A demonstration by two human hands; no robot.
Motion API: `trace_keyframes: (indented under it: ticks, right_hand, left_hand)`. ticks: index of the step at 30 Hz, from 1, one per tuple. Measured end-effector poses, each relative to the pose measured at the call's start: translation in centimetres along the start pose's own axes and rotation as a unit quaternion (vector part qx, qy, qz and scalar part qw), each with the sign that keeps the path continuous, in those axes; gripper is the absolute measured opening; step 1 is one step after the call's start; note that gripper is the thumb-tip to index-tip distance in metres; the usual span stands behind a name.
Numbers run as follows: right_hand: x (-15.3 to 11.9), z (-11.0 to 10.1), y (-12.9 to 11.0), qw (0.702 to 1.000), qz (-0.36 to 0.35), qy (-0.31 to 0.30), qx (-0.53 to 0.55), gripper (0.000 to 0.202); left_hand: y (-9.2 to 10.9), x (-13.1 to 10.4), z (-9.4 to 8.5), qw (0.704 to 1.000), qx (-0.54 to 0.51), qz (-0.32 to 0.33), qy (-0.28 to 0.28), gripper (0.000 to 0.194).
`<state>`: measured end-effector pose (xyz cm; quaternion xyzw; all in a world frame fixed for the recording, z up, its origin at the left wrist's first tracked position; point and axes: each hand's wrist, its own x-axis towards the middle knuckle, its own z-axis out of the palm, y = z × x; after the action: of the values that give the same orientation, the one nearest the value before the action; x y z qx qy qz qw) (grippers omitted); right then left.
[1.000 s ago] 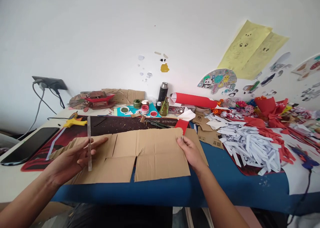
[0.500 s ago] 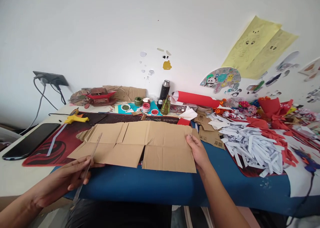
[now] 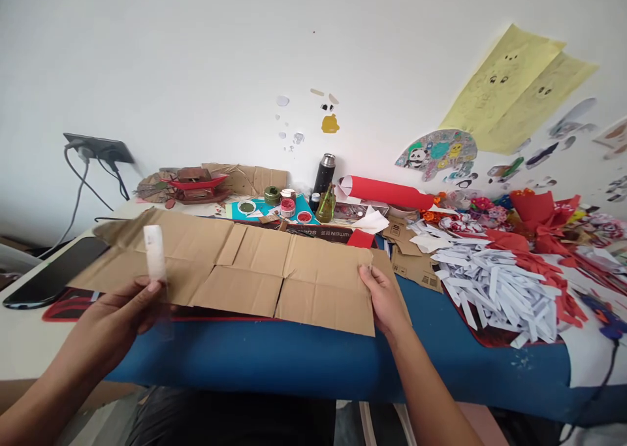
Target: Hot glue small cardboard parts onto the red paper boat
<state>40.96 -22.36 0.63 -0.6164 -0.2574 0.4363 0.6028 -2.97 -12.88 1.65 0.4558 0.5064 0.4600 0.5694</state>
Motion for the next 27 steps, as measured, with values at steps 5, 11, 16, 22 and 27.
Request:
trace_keyframes:
  ticks: [5, 11, 16, 22, 27]
  right_hand:
    - [0.5, 1.1, 0.7, 1.0, -0.015, 0.002, -0.007, 0.055]
    - [0.9, 3.2, 1.3, 0.999, -0.04, -0.001, 0.005, 0.057]
    - [1.0, 4.4, 2.4, 0.999, -0.034, -0.016, -0.036, 0.058]
    - [1.0, 4.4, 2.9, 0.999, -0.03, -0.03, -0.021, 0.06]
    - [1.8, 3.7, 4.7, 0.999, -0.043, -0.023, -0.004, 0.062]
  left_hand:
    - [2.4, 0.6, -0.2, 0.955, 0.243, 0.159, 0.068, 0.036]
    - [5.6, 0.6, 3.8, 0.834, 0.409, 0.365, 0.064, 0.023]
    - [5.2, 0.5, 7.9, 0.842, 0.403, 0.356, -0.038, 0.017]
    - [4.5, 0.1, 9.8, 0.858, 0.351, 0.329, -0.18, 0.013]
    - [5.1, -0.6, 11.9, 0.887, 0.267, 0.265, -0.268, 0.014]
